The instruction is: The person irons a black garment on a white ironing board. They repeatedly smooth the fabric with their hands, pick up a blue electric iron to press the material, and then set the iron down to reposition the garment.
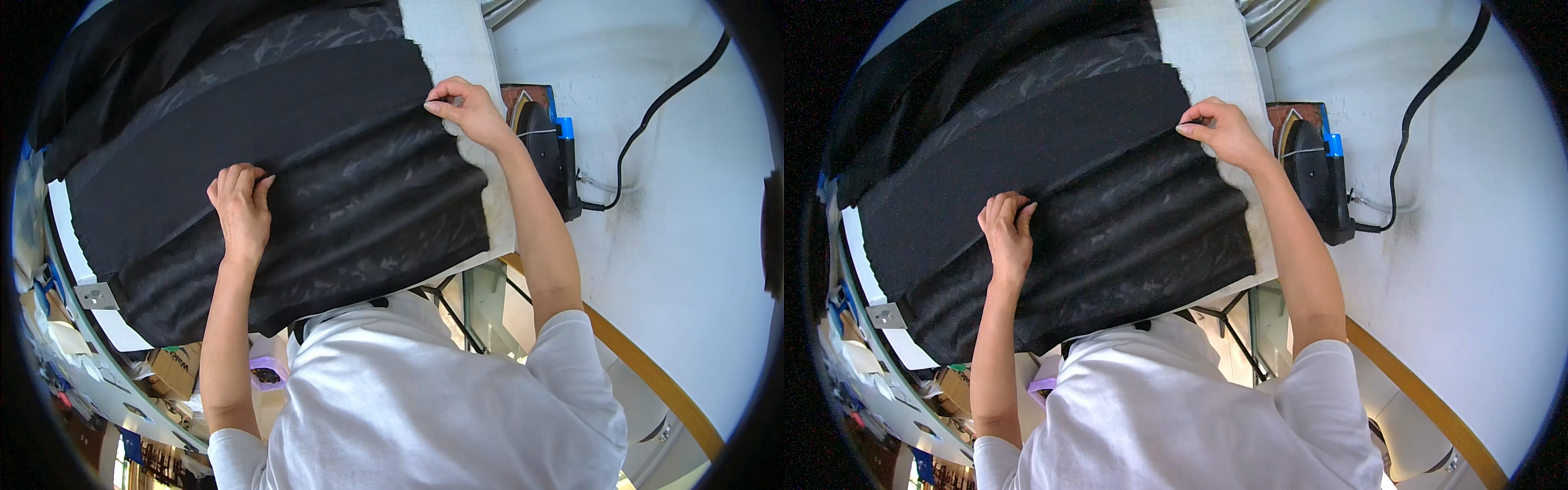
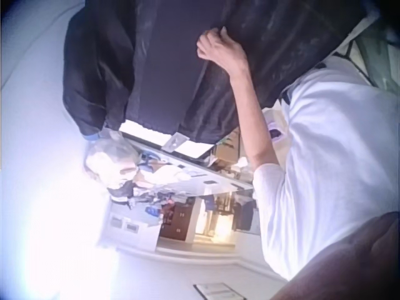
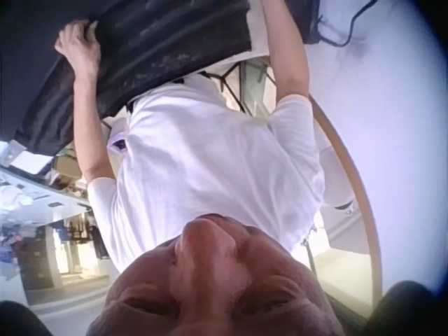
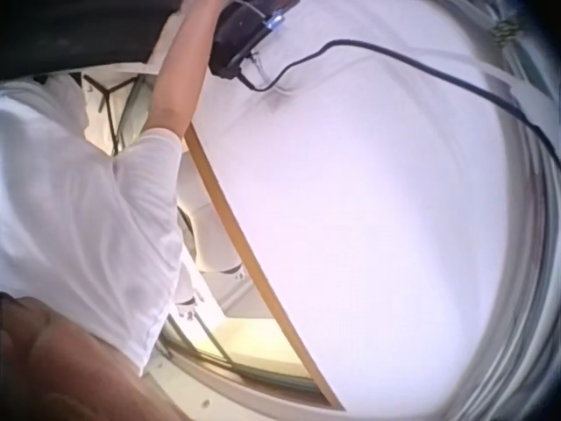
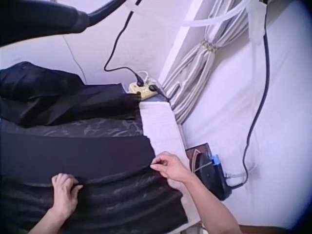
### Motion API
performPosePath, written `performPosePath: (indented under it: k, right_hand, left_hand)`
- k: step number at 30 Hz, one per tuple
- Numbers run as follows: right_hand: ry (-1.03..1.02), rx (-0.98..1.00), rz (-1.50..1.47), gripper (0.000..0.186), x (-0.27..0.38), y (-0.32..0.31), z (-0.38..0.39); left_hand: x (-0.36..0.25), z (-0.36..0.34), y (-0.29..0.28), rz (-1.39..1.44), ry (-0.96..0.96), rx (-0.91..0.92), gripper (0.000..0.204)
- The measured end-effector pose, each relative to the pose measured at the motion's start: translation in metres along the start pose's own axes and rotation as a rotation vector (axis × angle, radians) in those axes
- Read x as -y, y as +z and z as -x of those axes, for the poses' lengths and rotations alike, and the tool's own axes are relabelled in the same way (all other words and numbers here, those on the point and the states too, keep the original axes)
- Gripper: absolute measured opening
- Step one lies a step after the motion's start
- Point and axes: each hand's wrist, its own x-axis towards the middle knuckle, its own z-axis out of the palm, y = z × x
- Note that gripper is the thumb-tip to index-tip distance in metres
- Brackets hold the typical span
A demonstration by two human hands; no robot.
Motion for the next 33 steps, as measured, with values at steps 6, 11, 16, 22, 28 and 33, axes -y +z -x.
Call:
performPosePath:
  k: [6,11,16,22,28,33]
  right_hand:
    - [0.045,-0.204,-0.209,0.02,-0.011,0.019,-0.006]
    - [0.213,-0.421,0.027,0.029,0.008,0.036,-0.018]
    - [0.232,-0.463,0.206,0.032,0.004,0.043,-0.026]
    - [0.254,-0.514,0.226,0.03,0.008,0.048,-0.027]
    - [0.281,-0.52,0.223,0.029,0.005,0.046,-0.028]
    - [0.277,-0.522,0.229,0.03,0.005,0.049,-0.03]
  left_hand:
    - [0.008,-0.014,0.01,0.007,-0.128,0.023,0.014]
    - [0.017,-0.022,0.019,0.009,-0.147,-0.012,0.015]
    - [0.02,-0.022,0.026,0.015,-0.138,-0.066,0.015]
    - [0.023,-0.017,0.033,-0.012,-0.119,-0.092,0.016]
    - [-0.021,-0.033,0.036,-0.086,0.063,-0.057,0.039]
    - [-0.108,-0.071,0.067,0.051,0.382,0.287,0.066]
